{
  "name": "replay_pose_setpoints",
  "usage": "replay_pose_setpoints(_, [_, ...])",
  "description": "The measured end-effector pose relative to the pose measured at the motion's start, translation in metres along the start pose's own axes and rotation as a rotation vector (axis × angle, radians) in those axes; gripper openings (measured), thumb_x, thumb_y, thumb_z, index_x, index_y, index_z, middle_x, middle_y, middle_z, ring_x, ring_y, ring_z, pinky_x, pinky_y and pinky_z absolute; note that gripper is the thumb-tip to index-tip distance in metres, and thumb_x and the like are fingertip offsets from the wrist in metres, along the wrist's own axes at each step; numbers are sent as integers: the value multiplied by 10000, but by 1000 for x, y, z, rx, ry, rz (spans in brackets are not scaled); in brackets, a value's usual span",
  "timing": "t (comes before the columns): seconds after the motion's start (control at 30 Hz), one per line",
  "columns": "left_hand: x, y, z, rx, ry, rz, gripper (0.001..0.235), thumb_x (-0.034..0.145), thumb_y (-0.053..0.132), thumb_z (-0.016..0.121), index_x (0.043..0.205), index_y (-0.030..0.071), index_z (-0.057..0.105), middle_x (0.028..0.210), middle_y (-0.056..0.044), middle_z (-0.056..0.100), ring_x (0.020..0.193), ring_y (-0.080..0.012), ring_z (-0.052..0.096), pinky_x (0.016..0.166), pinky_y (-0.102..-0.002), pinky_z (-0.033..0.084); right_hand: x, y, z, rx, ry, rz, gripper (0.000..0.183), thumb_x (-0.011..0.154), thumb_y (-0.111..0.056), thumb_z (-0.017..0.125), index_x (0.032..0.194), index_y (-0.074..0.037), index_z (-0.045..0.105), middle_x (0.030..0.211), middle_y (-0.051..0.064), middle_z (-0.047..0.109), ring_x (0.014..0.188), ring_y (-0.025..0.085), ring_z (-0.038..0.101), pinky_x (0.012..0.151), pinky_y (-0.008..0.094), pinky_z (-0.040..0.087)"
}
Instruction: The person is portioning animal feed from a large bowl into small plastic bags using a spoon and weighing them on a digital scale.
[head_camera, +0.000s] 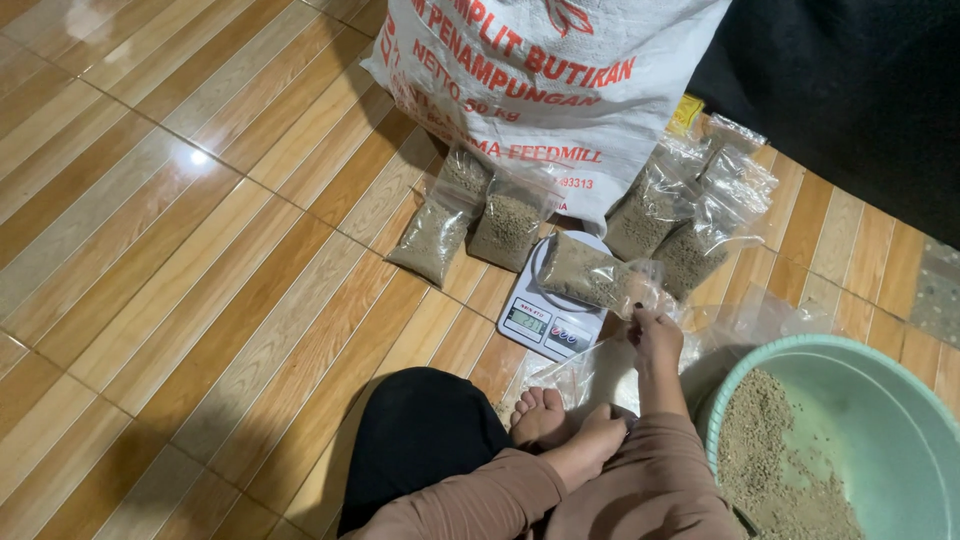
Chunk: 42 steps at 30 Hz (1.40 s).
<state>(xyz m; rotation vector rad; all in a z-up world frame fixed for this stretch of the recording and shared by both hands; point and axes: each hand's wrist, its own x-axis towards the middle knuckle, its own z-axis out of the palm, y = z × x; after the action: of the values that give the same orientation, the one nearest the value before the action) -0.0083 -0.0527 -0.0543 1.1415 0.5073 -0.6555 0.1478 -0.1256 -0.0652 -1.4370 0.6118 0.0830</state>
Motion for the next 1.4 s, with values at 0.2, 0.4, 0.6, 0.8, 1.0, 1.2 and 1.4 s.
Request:
replay_pose_setpoints(0.2, [14, -9, 0, -211, -24, -15, 116, 866, 146, 515, 952, 80, 556, 820, -12, 544, 727, -90, 487, 665, -190, 398, -42, -50, 32, -168, -54, -260, 50, 872, -34, 567, 829, -26, 592, 682, 47, 549, 580, 108, 494, 549, 213, 428])
replay_pose_setpoints(0.4, [21, -14, 0, -211, 15, 13, 76, 805, 107, 538, 875, 93, 563, 775, -11, 536, 713, -111, 494, 674, -201, 410, -87, -93, 46, -356, -113, -494, 33, 874, -39, 586, 849, -26, 604, 696, 51, 565, 599, 108, 503, 550, 207, 433])
replay_pose_setpoints(0.6, [13, 2, -1, -465, -17, -74, 179, 869, 102, 363, 953, 74, 519, 819, -37, 611, 598, -100, 589, 478, -183, 418, -127, -117, 17, -661, -38, -645, 59, 871, -35, 612, 915, -6, 640, 713, 72, 590, 573, 118, 481, 495, 213, 383])
replay_pose_setpoints(0.8, [-12, 25, -7, -732, -156, -214, 636, 902, 637, 263, 1099, 72, 477, 917, -105, 592, 684, -230, 637, 488, -313, 543, -170, -113, -37, -794, 68, -677, 112, 818, -36, 660, 927, -9, 668, 716, 70, 610, 593, 147, 501, 547, 256, 412])
replay_pose_setpoints(1.0, [-38, 44, -7, -734, -280, -243, 804, 861, 749, 220, 1189, 54, 456, 953, -147, 579, 665, -234, 635, 522, -331, 588, -219, -98, -68, -806, 47, -675, 149, 761, 24, 653, 906, -1, 668, 797, 100, 642, 598, 157, 523, 527, 251, 418])
replay_pose_setpoints(1.2, [-46, 50, -3, -660, -323, -272, 985, 711, 809, 344, 1370, 78, 343, 1323, -188, 454, 1164, -302, 497, 889, -416, 484, -251, -81, -86, -935, 57, -857, 148, 700, 69, 642, 821, -13, 665, 804, 82, 674, 701, 164, 593, 632, 263, 495])
replay_pose_setpoints(1.4, [-40, 42, -3, -512, -213, -313, 771, 697, 563, 552, 1278, 74, 418, 1220, -162, 498, 1082, -272, 525, 787, -365, 530, -274, -82, -94, -992, 43, -734, 123, 684, -47, 640, 805, -26, 650, 831, 53, 669, 797, 197, 602, 779, 309, 448])
